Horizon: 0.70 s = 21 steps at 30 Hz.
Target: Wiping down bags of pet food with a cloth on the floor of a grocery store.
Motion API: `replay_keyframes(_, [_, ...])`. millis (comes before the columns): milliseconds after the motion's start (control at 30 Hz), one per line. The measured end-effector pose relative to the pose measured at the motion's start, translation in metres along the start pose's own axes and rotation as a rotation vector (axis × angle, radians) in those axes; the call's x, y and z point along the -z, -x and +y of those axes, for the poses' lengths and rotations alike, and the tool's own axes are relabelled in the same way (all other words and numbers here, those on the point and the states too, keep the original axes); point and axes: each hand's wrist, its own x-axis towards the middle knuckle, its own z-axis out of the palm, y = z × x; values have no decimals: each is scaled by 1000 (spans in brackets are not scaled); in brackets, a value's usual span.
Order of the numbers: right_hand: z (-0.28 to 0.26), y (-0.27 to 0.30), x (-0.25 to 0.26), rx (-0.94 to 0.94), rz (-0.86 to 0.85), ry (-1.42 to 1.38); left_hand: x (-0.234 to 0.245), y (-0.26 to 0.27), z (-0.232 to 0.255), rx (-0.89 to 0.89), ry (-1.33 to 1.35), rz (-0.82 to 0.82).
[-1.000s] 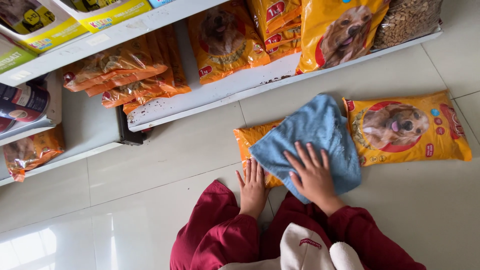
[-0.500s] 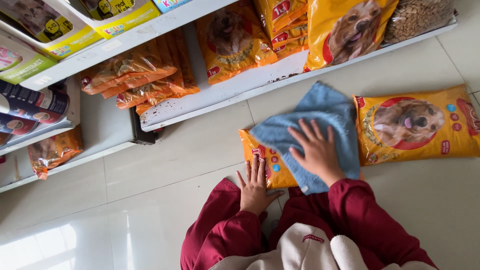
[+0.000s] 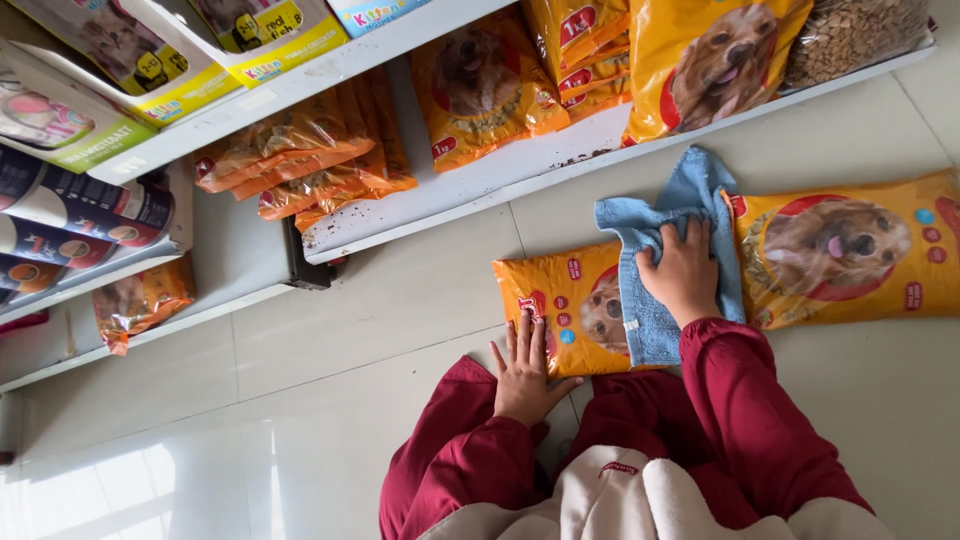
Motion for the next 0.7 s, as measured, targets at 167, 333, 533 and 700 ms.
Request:
replay_keyframes(167, [-30, -3, 10, 104, 50, 66, 0, 0, -1, 9, -3, -26])
replay_keyframes(333, [-74, 2, -10, 319, 258, 139, -2, 0, -2, 14, -14, -51])
replay_keyframes(533, [-125, 4, -16, 422, 56, 47, -1, 0, -7, -23, 66, -7])
replay_keyframes(700, [-158, 14, -16, 553, -13, 0, -17, -2, -18, -39, 133, 25])
